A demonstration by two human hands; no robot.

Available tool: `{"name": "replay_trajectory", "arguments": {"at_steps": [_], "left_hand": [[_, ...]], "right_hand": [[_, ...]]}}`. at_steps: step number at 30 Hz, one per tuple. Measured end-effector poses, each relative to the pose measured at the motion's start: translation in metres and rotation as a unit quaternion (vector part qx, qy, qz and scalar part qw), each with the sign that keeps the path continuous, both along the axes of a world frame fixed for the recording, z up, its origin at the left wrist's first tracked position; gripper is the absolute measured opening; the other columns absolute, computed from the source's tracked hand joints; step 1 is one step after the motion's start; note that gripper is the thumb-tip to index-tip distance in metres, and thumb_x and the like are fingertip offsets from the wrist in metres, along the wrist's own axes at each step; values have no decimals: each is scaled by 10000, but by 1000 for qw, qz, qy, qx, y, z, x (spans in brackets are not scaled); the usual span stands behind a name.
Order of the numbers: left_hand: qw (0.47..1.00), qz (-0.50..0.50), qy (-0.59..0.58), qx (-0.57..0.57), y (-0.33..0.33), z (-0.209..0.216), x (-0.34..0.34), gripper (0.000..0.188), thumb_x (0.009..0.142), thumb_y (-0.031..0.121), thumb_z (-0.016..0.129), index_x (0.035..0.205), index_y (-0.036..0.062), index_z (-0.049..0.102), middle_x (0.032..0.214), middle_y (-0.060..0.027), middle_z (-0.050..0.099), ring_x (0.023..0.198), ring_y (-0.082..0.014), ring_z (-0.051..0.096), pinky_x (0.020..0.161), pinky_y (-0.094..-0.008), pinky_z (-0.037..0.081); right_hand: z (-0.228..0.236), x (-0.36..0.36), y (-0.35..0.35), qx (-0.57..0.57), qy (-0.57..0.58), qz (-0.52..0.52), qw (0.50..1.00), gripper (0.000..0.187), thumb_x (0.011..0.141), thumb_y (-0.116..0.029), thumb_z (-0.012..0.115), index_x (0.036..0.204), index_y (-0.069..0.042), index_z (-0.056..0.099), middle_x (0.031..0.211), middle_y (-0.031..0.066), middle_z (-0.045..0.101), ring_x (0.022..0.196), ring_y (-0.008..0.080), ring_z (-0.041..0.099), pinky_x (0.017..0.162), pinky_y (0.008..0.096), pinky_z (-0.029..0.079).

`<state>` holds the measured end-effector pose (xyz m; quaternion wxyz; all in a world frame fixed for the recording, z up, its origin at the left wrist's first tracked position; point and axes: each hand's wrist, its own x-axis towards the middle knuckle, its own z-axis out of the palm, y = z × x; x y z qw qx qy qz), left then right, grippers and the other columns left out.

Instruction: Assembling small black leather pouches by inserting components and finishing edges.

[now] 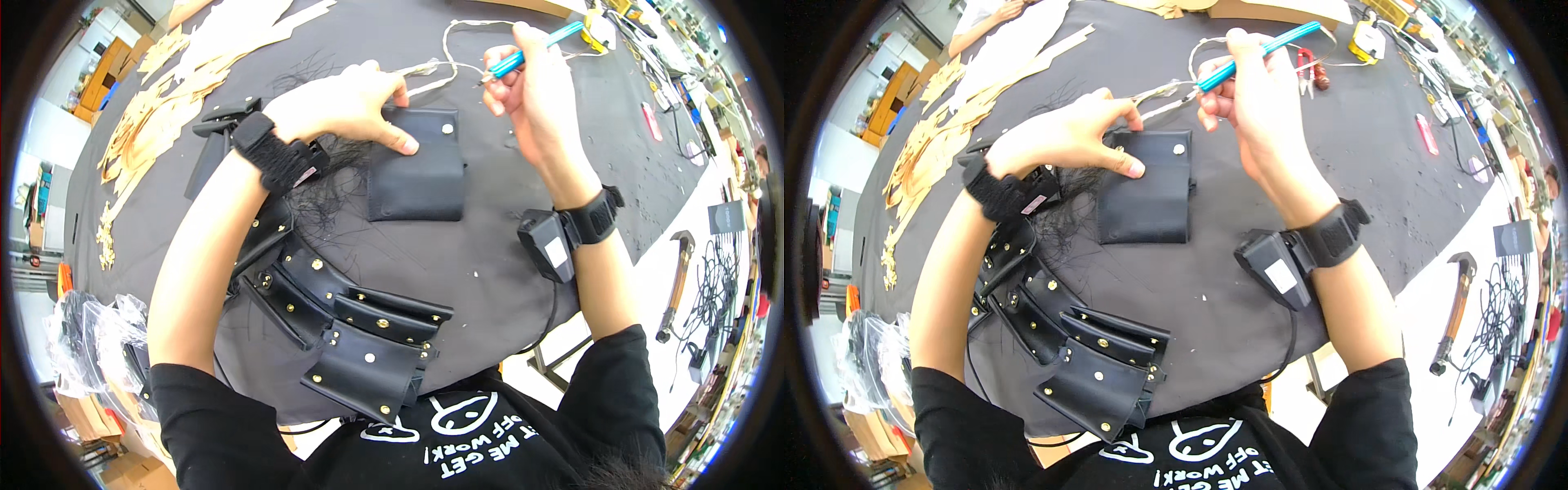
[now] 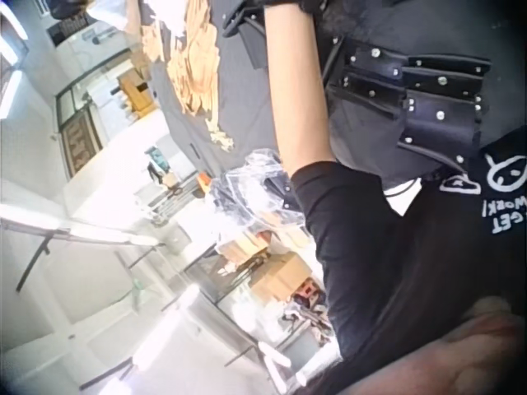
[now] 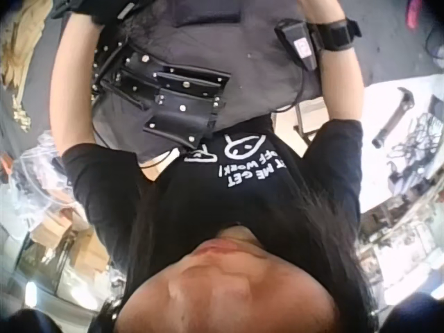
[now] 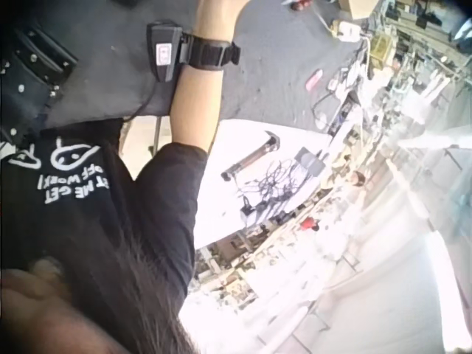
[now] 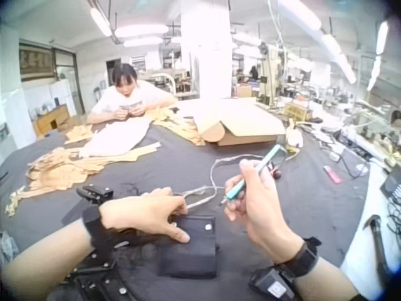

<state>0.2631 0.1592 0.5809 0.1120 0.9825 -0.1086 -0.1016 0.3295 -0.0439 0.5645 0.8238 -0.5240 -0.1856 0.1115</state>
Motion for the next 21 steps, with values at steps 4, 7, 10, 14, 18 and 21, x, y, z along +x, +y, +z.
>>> {"name": "replay_trajectory", "arguments": {"at_steps": [4, 7, 10, 14, 18, 21], "left_hand": [[1000, 1, 3, 15, -3, -4, 11, 460, 743, 420, 725, 1038, 113, 550, 963, -102, 482, 918, -253, 501, 804, -344, 414], [998, -12, -6, -68, 1, 14, 0, 415, 750, 346, 737, 969, 67, 521, 898, -96, 499, 856, -225, 492, 763, -316, 411], [990, -4, -11, -141, -6, 54, -32, 331, 800, 241, 686, 866, 58, 418, 768, 4, 342, 752, -98, 356, 642, -252, 340], [983, -34, -119, -137, -35, 62, -88, 267, 742, 51, 690, 853, 44, 447, 829, -55, 416, 747, -187, 478, 669, -291, 408], [991, -21, -104, -77, -46, 29, -123, 314, 653, 13, 735, 868, 53, 509, 903, -98, 438, 806, -289, 531, 699, -365, 454], [995, -21, -72, -69, -45, 15, -130, 403, 633, 203, 808, 883, 63, 523, 929, -89, 437, 838, -277, 520, 738, -345, 452]], "right_hand": [[4, 5, -5, 17, -8, -31, 999, 249, 942, -281, 512, 948, -70, 379, 690, 90, 555, 522, 147, 529, 414, 276, 420], [11, 11, -10, 40, 12, -26, 999, 247, 940, -268, 509, 920, -58, 380, 705, 105, 554, 530, 152, 525, 421, 289, 424], [13, 13, -15, 65, -8, -44, 997, 258, 935, -273, 515, 892, -53, 388, 721, 112, 558, 534, 155, 522, 421, 293, 422], [12, 12, -18, 78, -16, -68, 995, 264, 933, -283, 520, 889, -56, 392, 729, 114, 567, 526, 152, 514, 412, 296, 418], [19, -5, -11, 88, 2, -44, 995, 160, 986, -213, 427, 975, -82, 336, 674, 89, 538, 470, 115, 494, 422, 237, 442], [12, -10, -4, 45, -53, -31, 997, 260, 938, -286, 514, 910, -63, 384, 721, 109, 568, 520, 145, 528, 403, 284, 423]]}}
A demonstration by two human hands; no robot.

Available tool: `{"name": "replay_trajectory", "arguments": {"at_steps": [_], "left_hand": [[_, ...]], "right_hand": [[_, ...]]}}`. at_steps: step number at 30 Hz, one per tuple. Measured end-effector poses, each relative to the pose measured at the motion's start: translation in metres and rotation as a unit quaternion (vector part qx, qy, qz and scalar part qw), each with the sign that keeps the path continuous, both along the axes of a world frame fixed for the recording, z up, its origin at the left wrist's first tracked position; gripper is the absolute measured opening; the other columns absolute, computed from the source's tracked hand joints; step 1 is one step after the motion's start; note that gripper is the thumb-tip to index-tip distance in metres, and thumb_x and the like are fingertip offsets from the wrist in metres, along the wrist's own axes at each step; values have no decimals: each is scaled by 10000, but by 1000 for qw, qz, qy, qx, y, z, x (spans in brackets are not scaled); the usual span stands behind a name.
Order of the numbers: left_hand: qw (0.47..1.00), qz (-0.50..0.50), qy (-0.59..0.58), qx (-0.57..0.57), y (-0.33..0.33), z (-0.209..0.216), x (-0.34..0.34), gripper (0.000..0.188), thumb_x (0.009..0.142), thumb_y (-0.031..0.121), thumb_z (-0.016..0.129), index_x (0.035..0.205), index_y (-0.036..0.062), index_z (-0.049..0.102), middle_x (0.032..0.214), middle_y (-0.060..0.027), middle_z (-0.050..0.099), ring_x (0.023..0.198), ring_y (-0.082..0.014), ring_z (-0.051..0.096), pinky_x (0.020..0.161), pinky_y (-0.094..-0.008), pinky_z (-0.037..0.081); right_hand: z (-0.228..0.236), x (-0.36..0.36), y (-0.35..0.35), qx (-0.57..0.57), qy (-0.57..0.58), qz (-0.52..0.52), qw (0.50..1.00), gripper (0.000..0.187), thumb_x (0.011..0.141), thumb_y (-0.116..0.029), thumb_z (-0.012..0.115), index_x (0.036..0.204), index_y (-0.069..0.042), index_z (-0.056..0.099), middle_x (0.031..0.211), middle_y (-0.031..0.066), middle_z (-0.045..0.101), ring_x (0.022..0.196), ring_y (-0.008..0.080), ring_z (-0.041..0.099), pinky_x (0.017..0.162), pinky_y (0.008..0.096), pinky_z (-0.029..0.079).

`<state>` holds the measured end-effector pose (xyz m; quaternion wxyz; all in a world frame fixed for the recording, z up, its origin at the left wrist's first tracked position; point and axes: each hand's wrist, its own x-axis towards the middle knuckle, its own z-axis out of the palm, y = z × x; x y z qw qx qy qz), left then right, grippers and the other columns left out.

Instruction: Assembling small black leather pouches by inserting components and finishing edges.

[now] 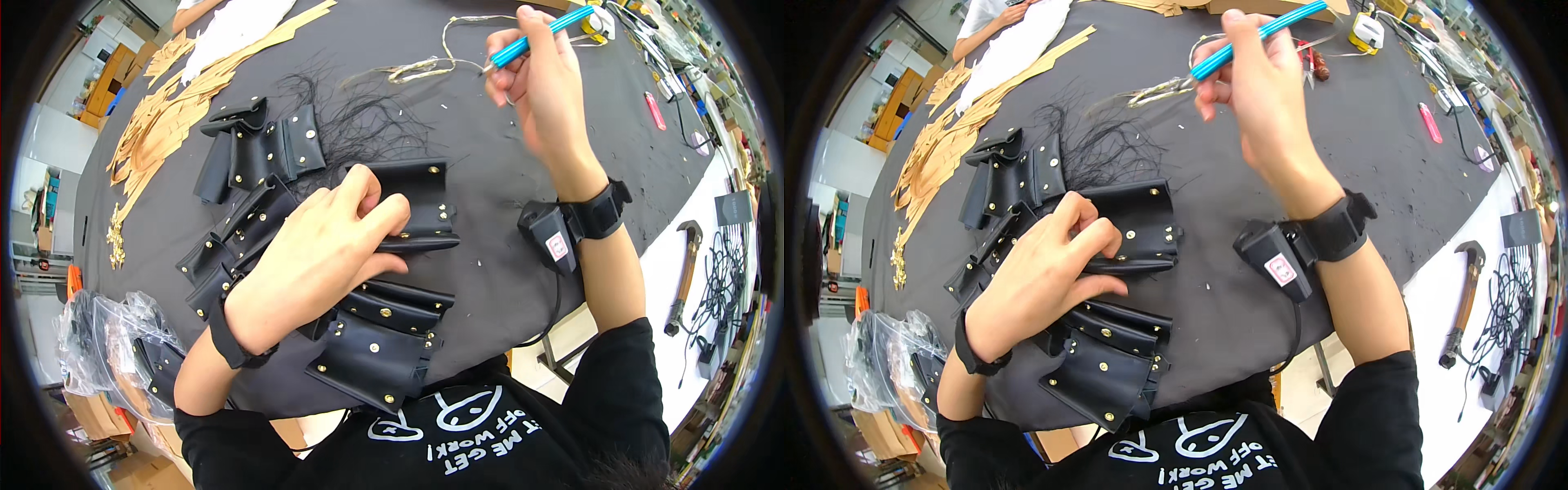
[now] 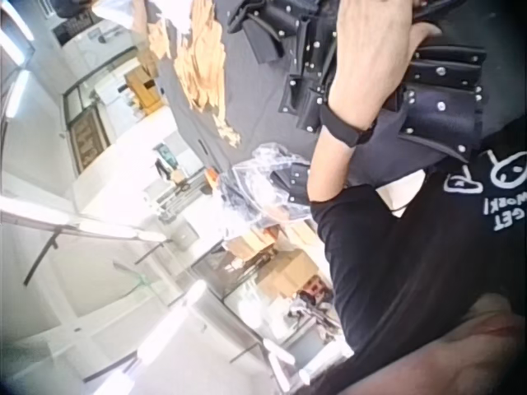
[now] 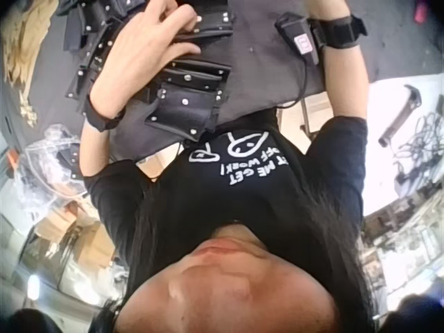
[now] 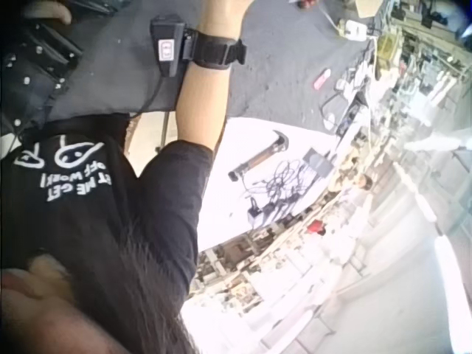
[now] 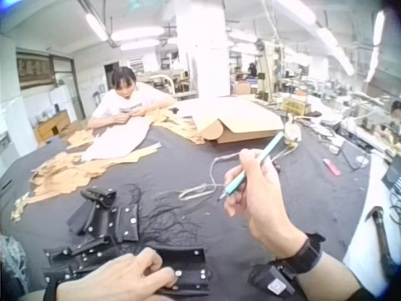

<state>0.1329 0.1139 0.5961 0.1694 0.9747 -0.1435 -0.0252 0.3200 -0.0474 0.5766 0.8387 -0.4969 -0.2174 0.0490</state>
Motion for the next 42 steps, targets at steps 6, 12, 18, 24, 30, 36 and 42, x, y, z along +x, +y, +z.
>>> {"name": "replay_trajectory", "arguments": {"at_steps": [6, 12, 18, 24, 30, 36, 42], "left_hand": [[989, 41, 4, -144, 40, 24, 12, 433, 648, 245, 808, 940, 40, 563, 914, -42, 496, 861, -180, 513, 747, -284, 420], [989, 69, 25, -130, 58, -2, 30, 274, 794, 181, 692, 1030, 69, 613, 820, -34, 468, 726, -129, 499, 662, -261, 417], [988, 45, 66, -133, 74, -29, 51, 176, 804, 163, 683, 897, 28, 617, 747, -38, 458, 654, -124, 441, 597, -253, 390], [987, 52, 53, -141, 77, -32, 55, 197, 771, 152, 706, 873, 27, 594, 748, -44, 447, 648, -131, 425, 596, -259, 387], [993, 70, 24, -88, 82, -34, 47, 224, 736, 150, 727, 836, 30, 567, 760, -67, 447, 712, -188, 461, 654, -294, 401], [995, 74, 62, -14, 91, -24, 48, 209, 752, 146, 710, 779, 26, 541, 762, -81, 448, 686, -207, 467, 627, -309, 393], [991, 105, 38, -78, 103, -13, 47, 147, 795, 136, 674, 793, 19, 586, 675, -2, 418, 635, -95, 386, 572, -254, 331]], "right_hand": [[3, -40, 17, 49, -1, 99, 994, 240, 956, -288, 489, 959, -87, 356, 713, 125, 577, 503, 142, 555, 390, 265, 441], [-5, -73, 32, 5, 3, 149, 989, 211, 992, -346, 373, 1023, -140, 338, 776, 119, 511, 551, 146, 508, 436, 278, 433], [-35, -62, 52, 1, 38, 162, 986, 242, 975, -290, 458, 1012, -109, 301, 813, 141, 564, 608, 194, 596, 543, 319, 525], [-45, -52, 56, -50, 80, 136, 986, 258, 968, -305, 475, 997, -105, 315, 804, 133, 558, 576, 192, 582, 507, 307, 506], [-44, -56, 54, -41, 95, 136, 985, 262, 968, -324, 470, 991, -114, 314, 799, 139, 553, 565, 188, 574, 478, 297, 484], [-45, -59, 54, -78, 34, 117, 990, 194, 999, -305, 388, 1089, -143, 332, 856, 155, 545, 630, 192, 559, 545, 328, 499], [-47, -59, 55, -119, -20, 126, 985, 207, 1004, -280, 371, 1130, -133, 298, 914, 166, 550, 718, 215, 599, 636, 391, 558]]}}
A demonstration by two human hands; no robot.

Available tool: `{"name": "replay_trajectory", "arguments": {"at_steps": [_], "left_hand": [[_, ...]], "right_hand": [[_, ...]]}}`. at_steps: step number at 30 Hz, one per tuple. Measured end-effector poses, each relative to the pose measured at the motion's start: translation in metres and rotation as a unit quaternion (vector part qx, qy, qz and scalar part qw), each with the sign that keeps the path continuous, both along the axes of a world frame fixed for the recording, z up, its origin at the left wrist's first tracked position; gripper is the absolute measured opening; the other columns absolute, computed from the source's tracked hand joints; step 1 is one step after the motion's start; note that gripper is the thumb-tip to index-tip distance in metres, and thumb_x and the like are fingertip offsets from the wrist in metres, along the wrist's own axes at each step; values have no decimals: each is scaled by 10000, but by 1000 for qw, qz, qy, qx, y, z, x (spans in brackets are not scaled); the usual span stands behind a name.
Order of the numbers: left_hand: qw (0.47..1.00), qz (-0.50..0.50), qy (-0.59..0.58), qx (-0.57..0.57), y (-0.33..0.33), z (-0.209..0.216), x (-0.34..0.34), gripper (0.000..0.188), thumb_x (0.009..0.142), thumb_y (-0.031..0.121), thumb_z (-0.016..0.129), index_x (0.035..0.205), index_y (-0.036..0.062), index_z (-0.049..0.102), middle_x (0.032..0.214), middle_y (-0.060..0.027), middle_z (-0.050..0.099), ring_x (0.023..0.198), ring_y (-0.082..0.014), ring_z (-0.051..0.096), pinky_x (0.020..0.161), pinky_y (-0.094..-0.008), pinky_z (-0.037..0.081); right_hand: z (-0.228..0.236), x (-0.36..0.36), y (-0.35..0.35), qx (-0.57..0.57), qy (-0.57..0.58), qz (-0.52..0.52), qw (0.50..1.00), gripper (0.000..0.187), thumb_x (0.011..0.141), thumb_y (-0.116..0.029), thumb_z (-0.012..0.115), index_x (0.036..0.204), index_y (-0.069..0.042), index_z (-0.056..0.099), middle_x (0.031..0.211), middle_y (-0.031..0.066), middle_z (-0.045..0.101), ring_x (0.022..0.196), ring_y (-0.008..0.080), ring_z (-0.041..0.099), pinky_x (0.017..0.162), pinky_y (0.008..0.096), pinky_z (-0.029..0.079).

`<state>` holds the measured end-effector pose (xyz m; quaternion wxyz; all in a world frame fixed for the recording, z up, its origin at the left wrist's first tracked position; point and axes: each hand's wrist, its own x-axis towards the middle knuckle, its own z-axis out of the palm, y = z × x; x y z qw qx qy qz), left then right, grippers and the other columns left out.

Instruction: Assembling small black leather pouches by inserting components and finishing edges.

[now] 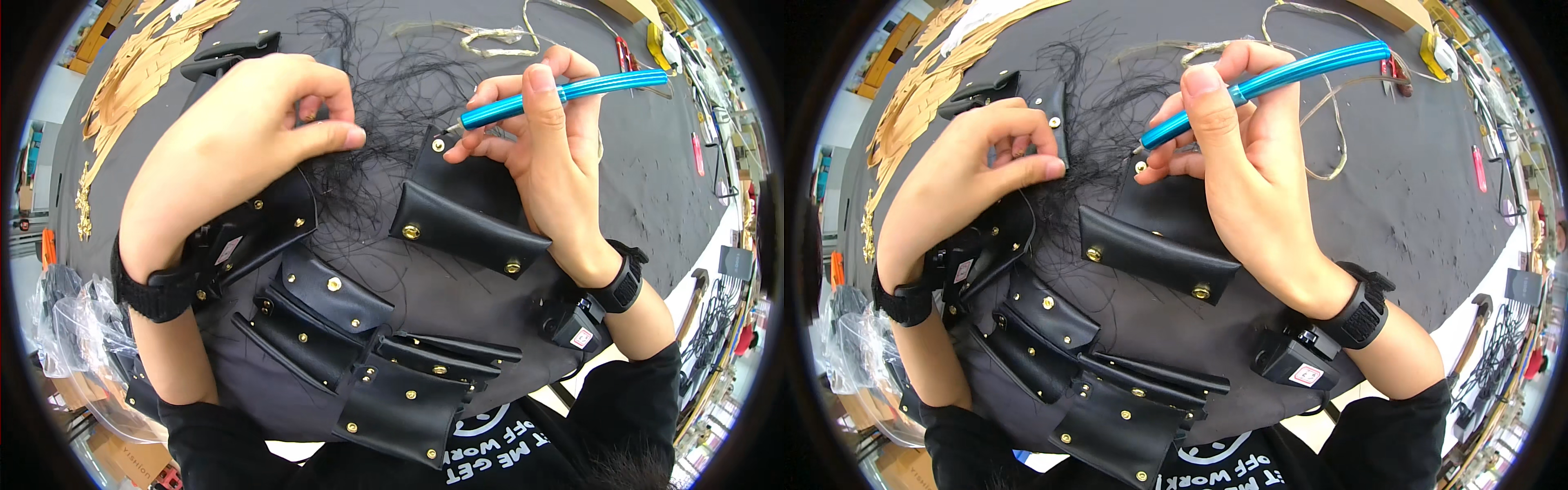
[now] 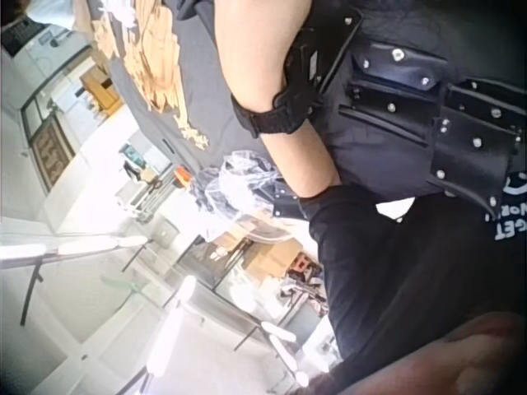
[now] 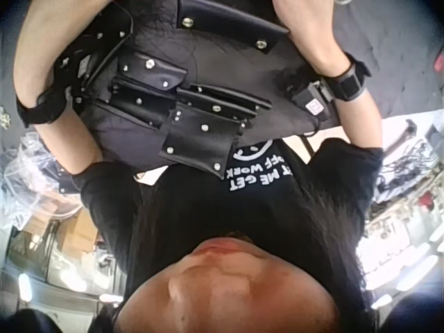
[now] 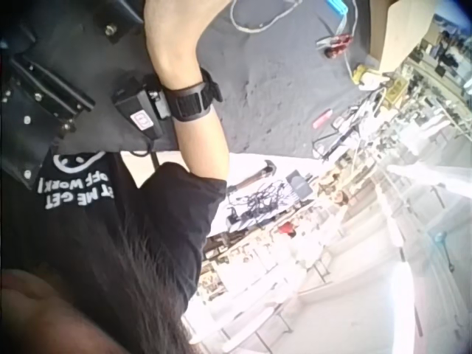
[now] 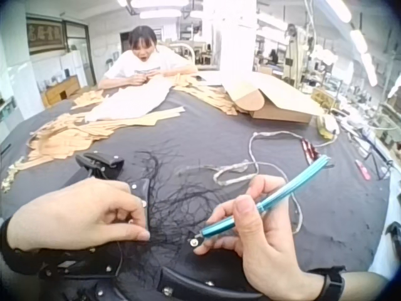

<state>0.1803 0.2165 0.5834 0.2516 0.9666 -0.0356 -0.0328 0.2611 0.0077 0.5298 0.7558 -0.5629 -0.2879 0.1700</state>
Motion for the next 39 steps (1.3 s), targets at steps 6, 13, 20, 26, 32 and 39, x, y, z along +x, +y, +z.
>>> {"name": "replay_trajectory", "arguments": {"at_steps": [6, 13, 20, 26, 32, 39], "left_hand": [[997, 25, 51, -44, 6, 2, 3, 172, 825, 171, 656, 800, 13, 591, 668, 2, 444, 620, -85, 386, 573, -238, 322], [990, 35, 114, -76, 11, 5, 6, 139, 826, 136, 634, 803, 10, 579, 691, 8, 466, 635, -85, 391, 581, -239, 325], [983, 37, 139, -113, 16, 2, 10, 134, 818, 113, 618, 765, 15, 543, 693, 12, 454, 652, -84, 386, 606, -230, 305], [981, 36, 130, -137, 19, -2, 9, 162, 800, 145, 631, 751, 23, 537, 694, 8, 459, 646, -82, 395, 600, -229, 307], [987, 44, 136, -70, 18, 1, 6, 190, 802, 186, 637, 749, 31, 542, 703, 3, 472, 641, -83, 413, 600, -228, 320], [989, 37, 137, -44, 22, -3, 5, 211, 807, 217, 639, 755, 35, 546, 706, -1, 479, 643, -90, 426, 608, -229, 331]], "right_hand": [[-1, 1, 2, -29, 11, -28, 999, 216, 1001, -269, 379, 1128, -122, 284, 943, 159, 537, 728, 204, 599, 655, 410, 577], [-2, 1, 3, -79, -9, -34, 996, 243, 1000, -268, 373, 1143, -106, 263, 973, 169, 526, 754, 193, 591, 667, 409, 585], [-6, 4, 2, -131, -68, -25, 989, 275, 1005, -259, 345, 1196, -99, 228, 996, 188, 516, 760, 191, 594, 672, 376, 589], [-8, -1, 3, -114, -64, -55, 990, 292, 1010, -249, 308, 1226, -79, 209, 1022, 224, 489, 751, 208, 604, 676, 378, 595], [-10, -1, 4, -108, -76, -52, 990, 300, 1011, -255, 295, 1228, -65, 211, 1016, 239, 483, 735, 215, 609, 679, 379, 598], [-18, 0, 9, -95, -70, -47, 992, 313, 1013, -252, 281, 1249, -64, 200, 1015, 243, 482, 731, 215, 612, 677, 373, 601]]}}
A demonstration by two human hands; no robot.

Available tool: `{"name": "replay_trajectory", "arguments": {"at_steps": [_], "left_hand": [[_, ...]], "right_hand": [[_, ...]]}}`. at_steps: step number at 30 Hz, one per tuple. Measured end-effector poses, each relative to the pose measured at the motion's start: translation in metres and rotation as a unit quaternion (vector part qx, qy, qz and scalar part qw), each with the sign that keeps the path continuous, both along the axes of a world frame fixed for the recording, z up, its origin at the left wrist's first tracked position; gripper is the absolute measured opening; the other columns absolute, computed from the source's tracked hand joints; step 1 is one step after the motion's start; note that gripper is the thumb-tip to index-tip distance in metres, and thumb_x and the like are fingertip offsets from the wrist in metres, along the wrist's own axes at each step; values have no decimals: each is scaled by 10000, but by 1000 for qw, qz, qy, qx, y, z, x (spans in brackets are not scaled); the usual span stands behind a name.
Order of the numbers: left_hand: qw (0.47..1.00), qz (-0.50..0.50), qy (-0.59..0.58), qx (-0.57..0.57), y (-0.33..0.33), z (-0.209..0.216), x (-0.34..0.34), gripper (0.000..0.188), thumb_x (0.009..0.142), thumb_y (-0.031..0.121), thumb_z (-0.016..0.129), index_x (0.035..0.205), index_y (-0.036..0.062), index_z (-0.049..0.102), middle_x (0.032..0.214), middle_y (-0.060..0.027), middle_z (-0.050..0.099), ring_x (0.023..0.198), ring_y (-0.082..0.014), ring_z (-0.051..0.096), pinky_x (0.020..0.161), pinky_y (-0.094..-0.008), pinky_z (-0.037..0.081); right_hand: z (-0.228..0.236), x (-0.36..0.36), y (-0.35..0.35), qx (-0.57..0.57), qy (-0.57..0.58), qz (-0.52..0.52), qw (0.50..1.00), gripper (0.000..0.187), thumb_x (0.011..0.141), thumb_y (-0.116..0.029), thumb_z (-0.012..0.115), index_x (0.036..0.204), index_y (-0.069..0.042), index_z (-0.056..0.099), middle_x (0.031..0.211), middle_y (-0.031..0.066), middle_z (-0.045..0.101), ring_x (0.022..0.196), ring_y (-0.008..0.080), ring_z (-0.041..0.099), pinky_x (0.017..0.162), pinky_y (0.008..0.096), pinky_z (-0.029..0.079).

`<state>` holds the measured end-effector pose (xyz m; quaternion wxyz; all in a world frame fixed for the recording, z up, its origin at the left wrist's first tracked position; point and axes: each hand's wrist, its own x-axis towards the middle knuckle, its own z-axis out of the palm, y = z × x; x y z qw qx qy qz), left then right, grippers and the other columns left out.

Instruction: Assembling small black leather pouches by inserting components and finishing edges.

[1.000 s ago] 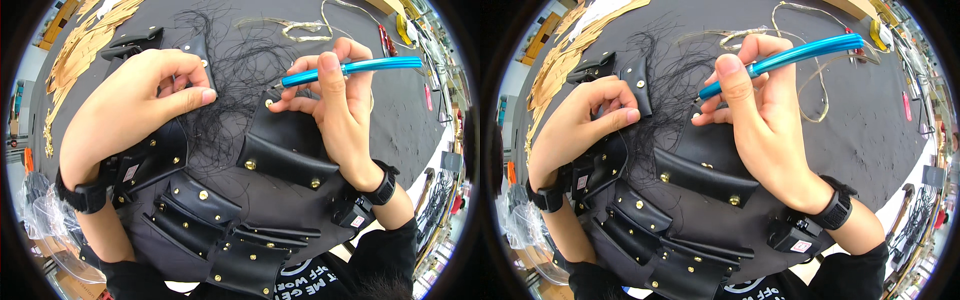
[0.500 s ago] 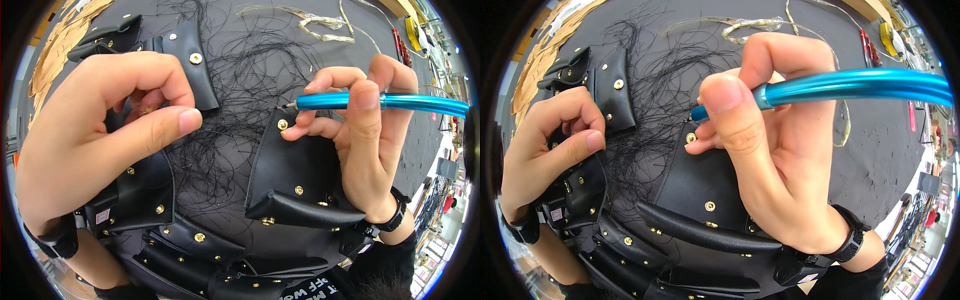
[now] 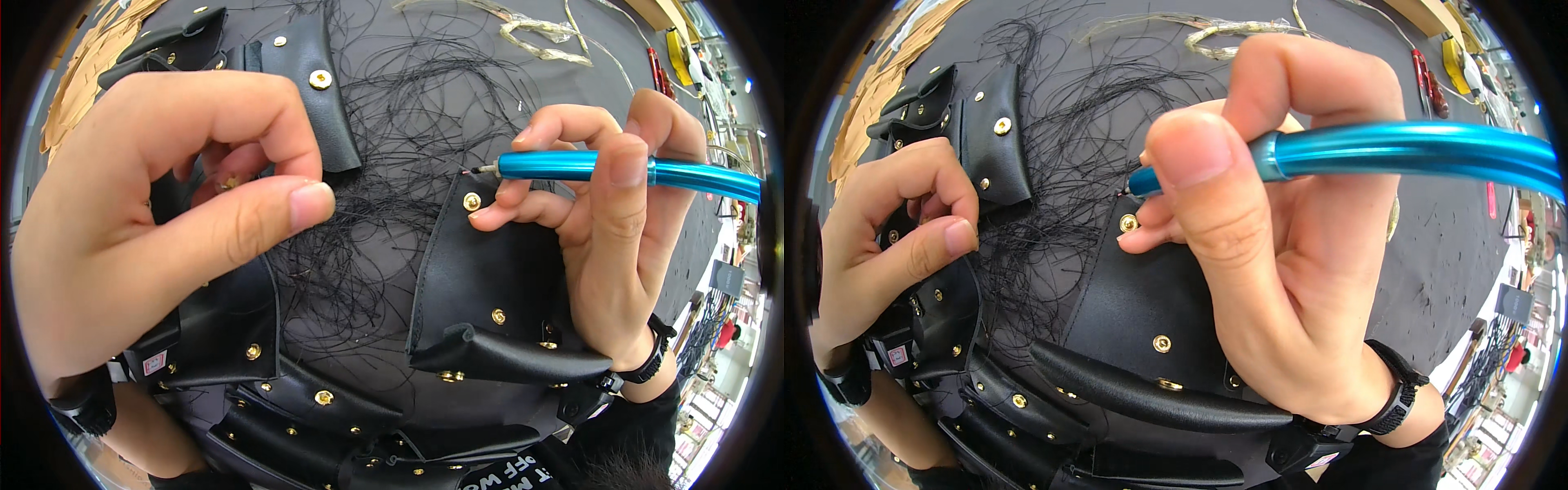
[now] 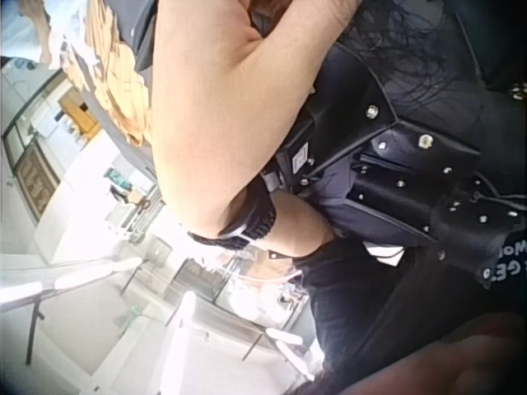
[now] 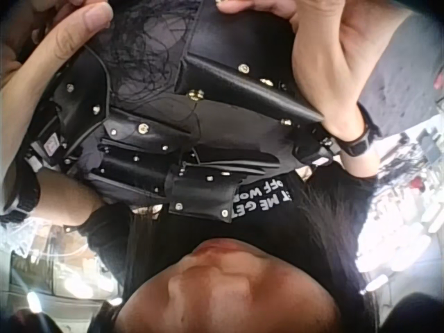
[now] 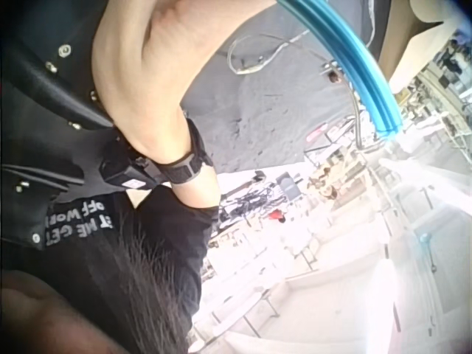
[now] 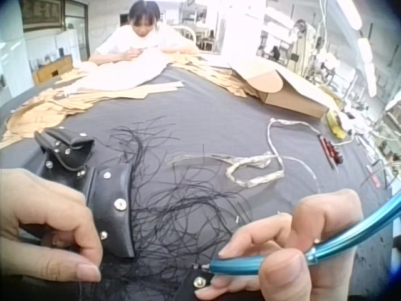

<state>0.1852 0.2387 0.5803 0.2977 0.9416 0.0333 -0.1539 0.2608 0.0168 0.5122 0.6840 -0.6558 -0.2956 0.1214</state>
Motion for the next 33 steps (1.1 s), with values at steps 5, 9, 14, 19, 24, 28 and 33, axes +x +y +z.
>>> {"name": "replay_trajectory", "arguments": {"at_steps": [5, 9, 14, 19, 24, 28, 33], "left_hand": [[1000, 4, 14, -11, -2, 9, 0, 208, 813, 211, 638, 753, 36, 543, 705, -2, 481, 640, -88, 423, 604, -231, 330], [999, -28, -16, -25, -1, 2, 2, 200, 820, 197, 635, 754, 36, 538, 704, -2, 482, 637, -85, 421, 596, -231, 327], [996, -1, 32, -89, 0, 5, 6, 185, 829, 177, 629, 760, 32, 538, 704, -5, 491, 634, -85, 424, 589, -226, 327], [997, -14, 27, -76, 1, 7, 4, 179, 829, 171, 629, 760, 30, 542, 696, -4, 495, 625, -84, 427, 583, -223, 330], [996, -12, 29, -79, 2, 7, 4, 182, 829, 173, 631, 758, 31, 543, 690, -3, 494, 618, -84, 427, 579, -223, 331], [996, -21, 22, -85, 2, 4, 6, 168, 821, 159, 628, 753, 31, 544, 690, -5, 497, 617, -84, 426, 578, -226, 330], [996, -17, 51, -77, 0, 12, 5, 137, 805, 140, 633, 787, 31, 551, 705, 6, 480, 641, -77, 410, 588, -221, 316]], "right_hand": [[9, -2, -2, -8, -18, -1, 1000, 319, 1013, -254, 281, 1258, -70, 193, 1012, 238, 483, 738, 214, 614, 682, 374, 601], [9, -1, -6, -9, -25, -4, 1000, 307, 1012, -253, 283, 1246, -72, 199, 1004, 232, 483, 748, 211, 615, 690, 375, 600], [8, 0, -3, -11, -7, 4, 1000, 271, 1010, -245, 299, 1205, -74, 221, 1002, 224, 486, 761, 203, 614, 701, 373, 595], [10, -3, -2, 4, 0, -2, 1000, 261, 1009, -241, 310, 1193, -75, 231, 1004, 222, 488, 762, 199, 611, 703, 373, 591], [11, -3, 0, -10, -5, -4, 1000, 267, 1008, -240, 317, 1201, -77, 232, 1007, 224, 490, 761, 199, 610, 702, 371, 590], [9, -2, -1, -5, -2, -8, 1000, 265, 1007, -239, 322, 1198, -78, 235, 1007, 224, 490, 760, 202, 611, 700, 372, 590], [12, -3, -3, -1, -1, -4, 1000, 255, 1008, -256, 314, 1177, -84, 229, 1001, 225, 489, 756, 205, 614, 698, 378, 589]]}}
